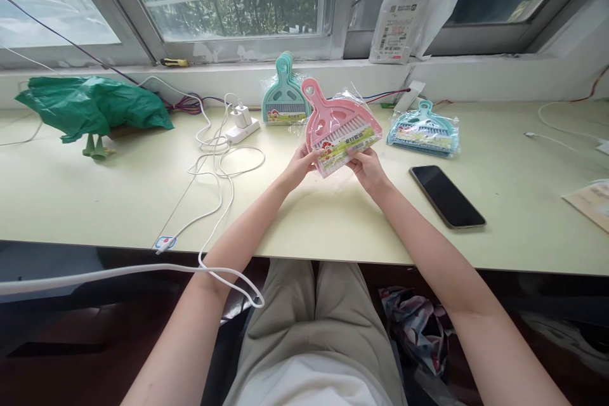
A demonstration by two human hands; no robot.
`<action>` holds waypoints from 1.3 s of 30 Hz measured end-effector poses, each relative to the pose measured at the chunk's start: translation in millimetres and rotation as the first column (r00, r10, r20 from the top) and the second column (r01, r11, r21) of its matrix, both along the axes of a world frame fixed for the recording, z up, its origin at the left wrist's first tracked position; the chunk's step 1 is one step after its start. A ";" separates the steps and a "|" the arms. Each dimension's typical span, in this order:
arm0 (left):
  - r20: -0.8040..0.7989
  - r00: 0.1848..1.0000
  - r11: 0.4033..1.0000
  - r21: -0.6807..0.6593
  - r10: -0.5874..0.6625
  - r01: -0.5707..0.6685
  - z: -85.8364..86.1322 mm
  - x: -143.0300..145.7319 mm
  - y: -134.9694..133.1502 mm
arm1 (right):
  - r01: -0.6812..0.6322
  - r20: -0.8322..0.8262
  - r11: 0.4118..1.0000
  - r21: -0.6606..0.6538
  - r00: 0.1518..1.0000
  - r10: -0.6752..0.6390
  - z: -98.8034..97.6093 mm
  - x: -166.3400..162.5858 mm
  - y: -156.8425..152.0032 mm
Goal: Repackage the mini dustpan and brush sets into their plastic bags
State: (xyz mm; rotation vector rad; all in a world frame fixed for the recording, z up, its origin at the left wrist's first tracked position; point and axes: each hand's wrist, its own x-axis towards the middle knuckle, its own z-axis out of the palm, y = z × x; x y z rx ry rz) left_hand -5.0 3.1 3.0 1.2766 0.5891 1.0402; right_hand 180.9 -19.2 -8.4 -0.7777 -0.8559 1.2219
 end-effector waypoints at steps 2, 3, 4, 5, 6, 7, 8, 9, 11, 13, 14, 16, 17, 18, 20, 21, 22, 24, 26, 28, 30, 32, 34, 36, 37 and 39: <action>-0.018 1.000 1.000 0.004 0.002 -0.002 -0.3 -0.5 0.3 | 0.003 -0.001 1.000 -0.010 1.000 -0.003 0.8 -0.6 -0.4; -0.022 1.000 1.000 0.003 0.006 -0.006 -0.4 -0.6 0.4 | 0.006 -0.002 1.000 -0.014 1.000 -0.006 1.2 -0.9 -0.6; -0.023 1.000 1.000 0.000 0.011 -0.011 -0.4 -0.6 0.4 | 0.008 -0.003 1.000 -0.018 1.000 -0.008 1.6 -1.1 -0.7; -0.023 1.000 1.000 -0.005 0.016 -0.016 -0.2 -0.6 0.3 | 0.009 -0.004 1.000 -0.022 1.000 -0.009 1.8 -1.3 -0.8; -0.024 0.999 1.000 -0.012 0.021 -0.021 0.1 -0.5 0.0 | 0.009 -0.004 1.000 -0.026 1.000 -0.009 2.0 -1.3 -0.8; -0.025 0.999 1.000 -0.018 0.023 -0.023 0.5 -0.4 -0.5 | 0.009 -0.004 0.999 -0.031 1.000 -0.009 2.1 -1.2 -0.7; -0.026 0.999 0.999 -0.023 0.024 -0.024 1.1 -0.2 -1.0 | 0.009 -0.003 0.999 -0.036 1.000 -0.009 2.1 -1.1 -0.6; -0.026 0.999 0.999 -0.027 0.025 -0.025 1.6 -0.1 -1.5 | 0.009 0.000 0.999 -0.041 1.000 -0.009 2.1 -1.0 -0.5; -0.029 0.999 0.999 -0.033 0.028 -0.029 2.4 0.0 -2.3 | 0.012 0.001 0.999 -0.046 1.000 -0.012 2.0 -0.7 -0.4; -0.039 0.999 0.999 -0.034 0.032 -0.033 2.4 -0.2 -2.5 | 0.010 -0.002 0.999 -0.047 1.000 -0.010 2.4 -0.6 -0.6; -0.046 0.999 0.999 -0.034 0.029 -0.030 2.2 -0.5 -2.5 | 0.008 -0.003 0.999 -0.047 1.000 -0.008 2.8 -0.6 -0.9; -0.058 0.998 0.999 -0.032 0.012 -0.014 1.7 -1.1 -2.4 | 0.006 0.003 0.999 -0.053 1.000 -0.006 4.1 -0.5 -1.6; -0.062 0.998 0.999 -0.032 0.002 -0.004 1.7 -1.5 -2.6 | 0.006 0.008 0.998 -0.058 1.000 -0.006 5.0 -0.4 -2.0; -0.064 0.998 0.999 -0.033 -0.008 0.006 1.8 -1.7 -3.0 | 0.007 0.013 0.998 -0.063 1.000 -0.006 6.0 -0.3 -2.4; -0.068 0.998 0.999 -0.040 -0.015 0.013 2.9 -2.0 -4.2 | 0.008 0.015 0.997 -0.071 1.000 -0.007 7.9 -0.1 -3.2; -0.071 0.997 0.999 -0.047 -0.015 0.011 3.6 -2.0 -4.9 | 0.008 0.014 0.997 -0.073 1.000 -0.007 8.7 -0.1 -3.5; -0.075 0.997 0.999 -0.054 -0.013 0.009 4.5 -2.0 -5.7 | 0.009 0.013 0.997 -0.075 1.000 -0.008 9.5 -0.1 -3.8; -0.081 0.997 0.998 -0.067 -0.007 0.002 5.9 -1.7 -7.0 | 0.012 0.015 0.997 -0.080 1.000 -0.010 10.5 -0.3 -4.1; -0.081 0.997 0.997 -0.078 -0.004 -0.002 6.6 -1.6 -7.6 | 0.015 0.015 0.996 -0.084 1.000 -0.013 10.8 -0.5 -4.3; -0.082 0.997 0.996 -0.086 -0.007 -0.001 6.6 -1.5 -7.6 | 0.019 0.008 0.996 -0.088 1.000 -0.018 10.6 -0.6 -4.2; -0.084 0.996 0.996 -0.091 -0.011 0.004 6.3 -1.7 -7.3 | 0.021 0.000 0.995 -0.093 1.000 -0.021 10.2 -0.5 -3.9; -0.087 0.996 0.996 -0.091 -0.011 0.003 5.8 -1.8 -6.9 | 0.021 -0.003 0.995 -0.098 1.000 -0.021 10.0 -0.5 -3.6; -0.093 0.996 0.996 -0.092 -0.008 -0.001 5.3 -1.9 -6.4 | 0.021 -0.001 0.994 -0.103 1.000 -0.021 10.0 -0.5 -3.2; -0.100 0.995 0.996 -0.093 -0.005 -0.005 4.7 -1.9 -5.9 | 0.021 0.002 0.994 -0.109 1.000 -0.021 10.1 -0.7 -2.9; -0.103 0.995 0.996 -0.092 -0.004 -0.005 4.4 -1.9 -5.7 | 0.020 0.000 0.994 -0.109 1.000 -0.020 10.0 -0.8 -2.8; -0.104 0.995 0.996 -0.088 -0.005 -0.004 3.9 -2.0 -5.4 | 0.019 -0.014 0.994 -0.111 1.000 -0.020 9.8 -1.0 -2.4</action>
